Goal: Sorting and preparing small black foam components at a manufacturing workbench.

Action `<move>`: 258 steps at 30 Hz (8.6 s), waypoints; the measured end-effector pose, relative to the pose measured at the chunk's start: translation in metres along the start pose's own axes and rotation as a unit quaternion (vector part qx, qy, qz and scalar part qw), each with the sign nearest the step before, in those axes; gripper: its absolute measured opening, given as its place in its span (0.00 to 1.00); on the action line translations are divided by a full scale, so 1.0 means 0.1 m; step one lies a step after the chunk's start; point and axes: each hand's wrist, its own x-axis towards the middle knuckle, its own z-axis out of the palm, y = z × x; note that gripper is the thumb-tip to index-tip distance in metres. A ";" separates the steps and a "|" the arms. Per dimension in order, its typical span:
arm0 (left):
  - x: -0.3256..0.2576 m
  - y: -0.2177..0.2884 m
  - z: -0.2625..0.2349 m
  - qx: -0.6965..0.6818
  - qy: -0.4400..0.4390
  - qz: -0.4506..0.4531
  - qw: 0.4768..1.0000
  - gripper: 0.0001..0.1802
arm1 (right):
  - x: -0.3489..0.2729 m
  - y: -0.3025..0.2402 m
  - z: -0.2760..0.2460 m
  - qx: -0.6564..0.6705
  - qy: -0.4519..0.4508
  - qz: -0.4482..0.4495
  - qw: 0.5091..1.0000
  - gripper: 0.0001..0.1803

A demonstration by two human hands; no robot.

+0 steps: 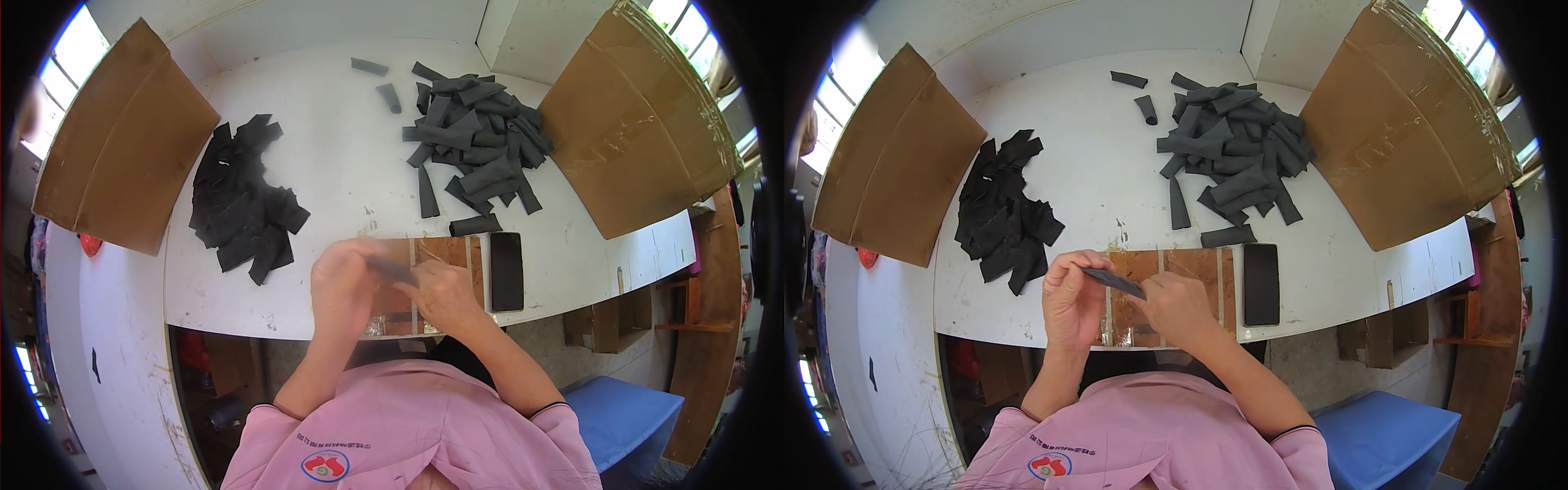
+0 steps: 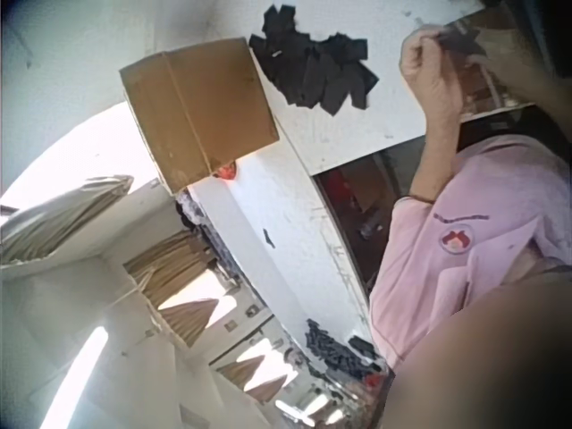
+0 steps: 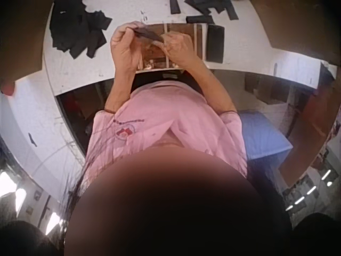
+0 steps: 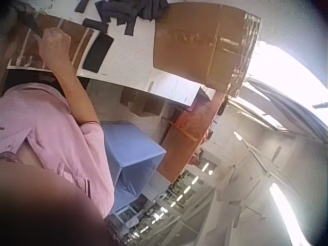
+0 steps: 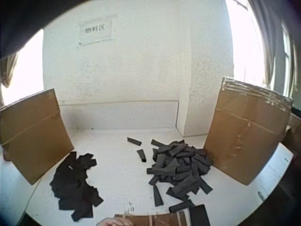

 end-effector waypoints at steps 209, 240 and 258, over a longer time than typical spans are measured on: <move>0.03 -0.08 -0.01 0.205 -0.088 -0.081 0.972 0.07 | 0.01 -0.04 -0.11 0.085 -0.016 0.024 0.996 0.08; -0.05 -0.12 0.14 0.269 -0.092 0.011 0.959 0.08 | -0.18 0.12 0.14 0.083 0.065 0.034 0.994 0.11; -0.17 -0.05 0.13 0.154 0.081 0.042 0.984 0.06 | -0.12 0.06 0.10 0.019 0.023 0.036 0.999 0.11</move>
